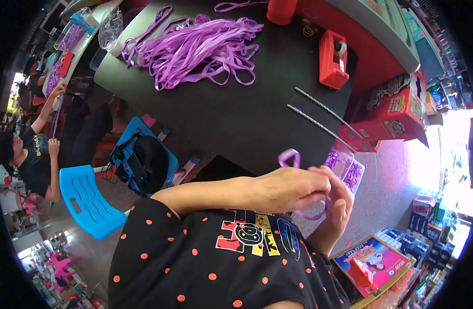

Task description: The recorder uses a two-pronged metal jig to wrap purple ribbon into small bows, securing each one with tape from a red dispenser.

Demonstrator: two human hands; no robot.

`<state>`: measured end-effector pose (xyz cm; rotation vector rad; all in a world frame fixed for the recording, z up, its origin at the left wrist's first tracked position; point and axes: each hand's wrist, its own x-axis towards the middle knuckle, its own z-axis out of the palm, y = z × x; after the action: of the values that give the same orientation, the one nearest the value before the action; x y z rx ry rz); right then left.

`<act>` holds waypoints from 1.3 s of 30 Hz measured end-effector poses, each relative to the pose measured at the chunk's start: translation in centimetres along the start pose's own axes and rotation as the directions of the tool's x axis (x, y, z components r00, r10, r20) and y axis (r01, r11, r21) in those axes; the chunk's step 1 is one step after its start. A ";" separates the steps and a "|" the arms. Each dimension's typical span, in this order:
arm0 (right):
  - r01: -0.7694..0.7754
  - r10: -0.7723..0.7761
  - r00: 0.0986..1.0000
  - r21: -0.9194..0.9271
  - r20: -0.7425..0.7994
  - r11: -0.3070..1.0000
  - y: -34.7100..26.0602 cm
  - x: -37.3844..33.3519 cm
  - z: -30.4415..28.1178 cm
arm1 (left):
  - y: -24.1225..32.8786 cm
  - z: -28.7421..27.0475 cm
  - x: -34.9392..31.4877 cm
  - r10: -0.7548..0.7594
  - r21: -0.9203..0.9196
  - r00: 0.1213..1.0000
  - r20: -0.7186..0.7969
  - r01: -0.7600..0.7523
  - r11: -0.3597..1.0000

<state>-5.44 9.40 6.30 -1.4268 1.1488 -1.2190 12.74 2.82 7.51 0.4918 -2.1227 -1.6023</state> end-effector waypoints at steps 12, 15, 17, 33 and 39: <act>-0.384 0.381 0.916 -0.007 0.127 0.923 -0.3 -1.2 0.0 | 0.3 -1.0 -4.3 -0.218 -0.242 0.943 -0.250 0.157 0.957; -0.386 0.384 0.923 0.060 0.033 0.921 -0.9 -1.7 -0.6 | -0.3 -1.1 -3.2 -0.205 -0.198 0.960 -0.192 0.167 0.966; -0.400 0.401 0.916 0.038 -0.028 0.916 -0.9 -2.1 -1.4 | -0.3 -0.9 -2.1 -0.233 -0.218 0.961 -0.151 0.197 0.956; -0.243 -0.209 0.730 -0.533 -0.651 0.811 -1.7 -3.1 -10.4 | -1.3 -0.1 17.5 -0.097 -0.064 0.894 0.439 0.138 0.988; -0.330 0.014 0.688 -0.295 -0.726 0.897 1.4 -1.8 -13.5 | -1.6 -0.1 25.9 0.077 -0.194 0.845 0.530 0.032 0.981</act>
<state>-19.07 10.11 6.01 -1.0791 2.1409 -1.5008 -9.00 -11.27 9.24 -0.0674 -2.2919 -2.0946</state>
